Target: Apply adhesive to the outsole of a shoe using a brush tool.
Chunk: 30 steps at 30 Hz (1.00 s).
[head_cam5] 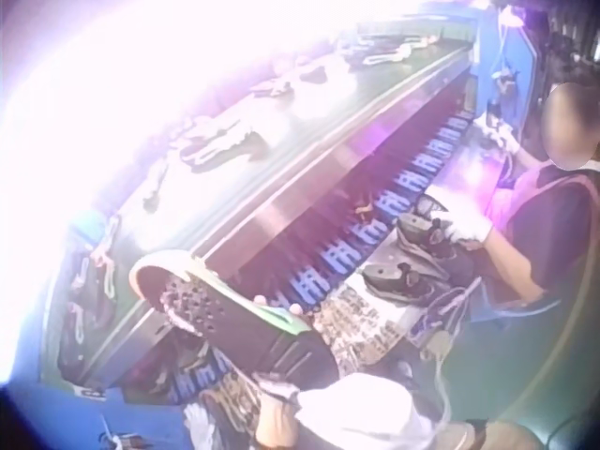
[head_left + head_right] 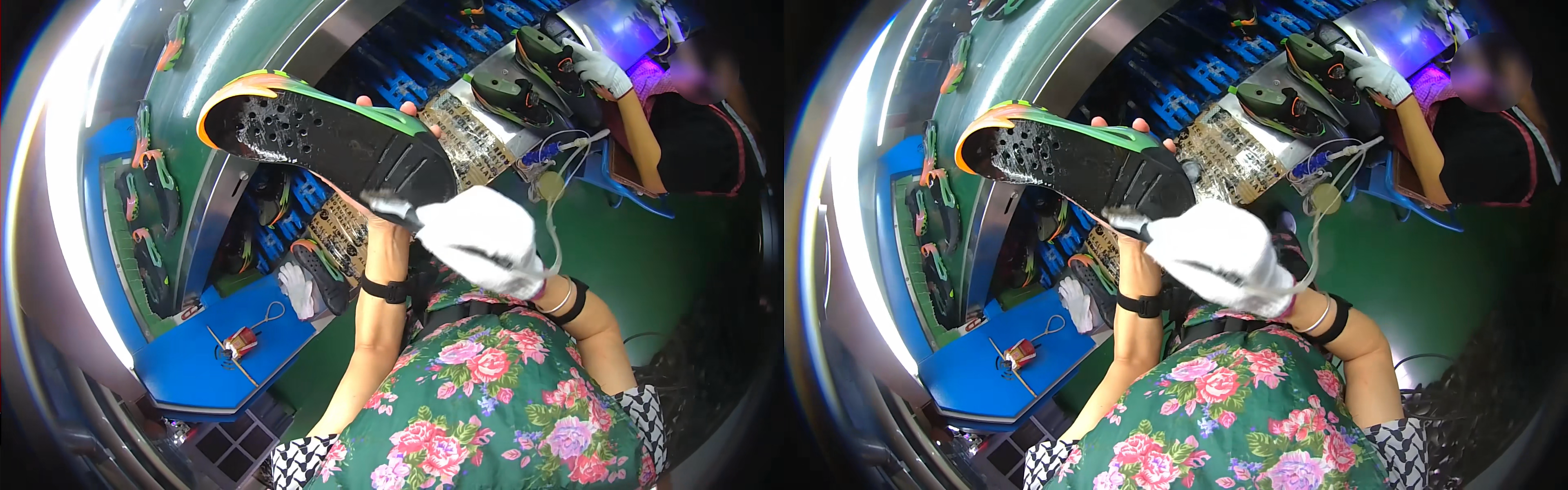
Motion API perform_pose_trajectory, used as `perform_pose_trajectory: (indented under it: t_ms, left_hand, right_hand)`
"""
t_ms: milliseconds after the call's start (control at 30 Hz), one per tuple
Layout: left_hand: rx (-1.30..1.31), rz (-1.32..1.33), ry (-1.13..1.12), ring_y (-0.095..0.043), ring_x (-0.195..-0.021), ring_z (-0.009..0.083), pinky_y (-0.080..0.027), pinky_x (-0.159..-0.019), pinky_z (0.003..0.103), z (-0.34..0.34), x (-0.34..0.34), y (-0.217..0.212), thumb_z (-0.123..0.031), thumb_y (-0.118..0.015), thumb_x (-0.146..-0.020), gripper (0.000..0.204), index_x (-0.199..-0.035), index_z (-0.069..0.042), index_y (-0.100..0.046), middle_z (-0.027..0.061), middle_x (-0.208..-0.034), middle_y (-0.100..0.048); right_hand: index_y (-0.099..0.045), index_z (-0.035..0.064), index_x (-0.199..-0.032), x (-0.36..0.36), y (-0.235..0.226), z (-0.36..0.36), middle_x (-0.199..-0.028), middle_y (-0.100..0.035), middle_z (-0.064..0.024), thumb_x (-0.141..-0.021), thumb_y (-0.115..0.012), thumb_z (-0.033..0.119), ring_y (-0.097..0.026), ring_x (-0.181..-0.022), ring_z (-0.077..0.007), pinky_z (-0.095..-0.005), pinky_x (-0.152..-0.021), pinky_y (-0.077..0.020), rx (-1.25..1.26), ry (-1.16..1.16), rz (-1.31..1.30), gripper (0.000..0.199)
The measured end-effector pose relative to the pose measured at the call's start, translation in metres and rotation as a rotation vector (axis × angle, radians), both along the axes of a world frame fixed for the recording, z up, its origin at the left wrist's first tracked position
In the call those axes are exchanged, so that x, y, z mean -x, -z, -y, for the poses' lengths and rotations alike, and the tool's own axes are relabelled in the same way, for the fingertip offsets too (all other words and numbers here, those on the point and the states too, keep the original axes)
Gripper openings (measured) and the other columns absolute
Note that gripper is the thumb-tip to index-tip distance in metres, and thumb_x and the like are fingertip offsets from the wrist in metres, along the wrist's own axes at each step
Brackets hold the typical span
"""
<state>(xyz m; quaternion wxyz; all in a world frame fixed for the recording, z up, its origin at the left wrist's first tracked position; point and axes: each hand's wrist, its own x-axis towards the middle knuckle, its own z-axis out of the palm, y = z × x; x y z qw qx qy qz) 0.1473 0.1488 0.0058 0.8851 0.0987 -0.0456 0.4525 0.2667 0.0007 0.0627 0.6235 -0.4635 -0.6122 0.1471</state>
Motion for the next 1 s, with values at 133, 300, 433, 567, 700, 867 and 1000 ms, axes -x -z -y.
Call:
perform_pose_trajectory:
  t_ms: [133,300,433,567,700,867,1000]
  left_hand:
    - [-0.064,0.010,0.006,-0.044,-0.144,0.0478,-0.034,-0.115,0.076,-0.003,-0.002,0.005,-0.072,-0.052,-0.098,0.085,-0.161,-0.017,-0.039,0.0171,-0.155,-0.052]
    - [-0.092,0.134,0.067,-0.045,-0.145,0.0458,-0.036,-0.116,0.073,-0.005,-0.001,0.006,-0.072,-0.055,-0.097,0.090,-0.162,-0.013,-0.036,0.0240,-0.153,-0.052]
    - [-0.087,0.050,0.101,-0.047,-0.142,0.0470,-0.040,-0.112,0.073,-0.010,0.006,0.008,-0.075,-0.055,-0.095,0.094,-0.161,-0.011,-0.036,0.0281,-0.151,-0.052]
    - [-0.040,0.033,0.093,-0.047,-0.140,0.0473,-0.043,-0.110,0.072,-0.002,0.008,-0.007,-0.082,-0.055,-0.090,0.102,-0.158,-0.007,-0.040,0.0253,-0.145,-0.056]
    - [-0.046,-0.002,0.094,-0.046,-0.141,0.0466,-0.044,-0.110,0.071,-0.005,0.009,-0.006,-0.080,-0.059,-0.089,0.103,-0.159,-0.007,-0.038,0.0179,-0.152,-0.053]
    - [-0.043,0.125,0.251,-0.044,-0.141,0.0527,-0.046,-0.109,0.069,-0.005,0.011,-0.008,-0.081,-0.061,-0.086,0.111,-0.163,-0.007,-0.030,0.0206,-0.166,-0.033]
    - [-0.039,0.005,0.251,-0.047,-0.137,0.0551,-0.056,-0.102,0.060,-0.005,0.019,-0.005,-0.085,-0.062,-0.082,0.119,-0.164,-0.007,-0.026,0.0256,-0.164,-0.033]
  right_hand:
    - [-0.080,0.0045,-0.096,-0.005,0.004,0.000,-0.096,-0.078,-0.0141,-0.077,-0.084,-0.001,-0.075,-0.087,-0.0289,-0.0376,-0.076,-0.0587,0.077,-0.152,-0.291,0.020]
    - [-0.080,0.0057,-0.104,-0.003,0.006,0.004,-0.101,-0.078,-0.0120,-0.080,-0.083,0.000,-0.074,-0.088,-0.0280,-0.0387,-0.080,-0.0586,0.013,0.029,0.042,0.026]
    - [-0.080,0.0053,-0.091,0.002,0.005,0.001,-0.092,-0.079,-0.0114,-0.075,-0.086,0.001,-0.074,-0.081,-0.0279,-0.0375,-0.073,-0.0589,-0.004,-0.141,-0.158,0.017]
    - [-0.078,0.0036,-0.086,-0.011,0.008,-0.004,-0.093,-0.079,-0.0133,-0.076,-0.083,-0.001,-0.075,-0.083,-0.0270,-0.0371,-0.077,-0.0598,0.099,-0.104,-0.289,0.012]
    - [-0.078,0.0059,-0.104,-0.007,0.015,0.002,-0.105,-0.079,-0.0134,-0.079,-0.084,0.001,-0.075,-0.087,-0.0290,-0.0375,-0.077,-0.0589,-0.020,-0.039,0.152,0.027]
    - [-0.080,0.0076,-0.100,0.000,0.008,0.008,-0.099,-0.079,-0.0100,-0.082,-0.083,0.005,-0.075,-0.086,-0.0262,-0.0383,-0.078,-0.0590,0.115,-0.265,-0.172,0.019]
    - [-0.080,0.0068,-0.100,-0.010,0.015,0.002,-0.100,-0.079,-0.0102,-0.081,-0.083,0.004,-0.075,-0.087,-0.0266,-0.0374,-0.079,-0.0589,0.091,-0.129,-0.089,0.019]
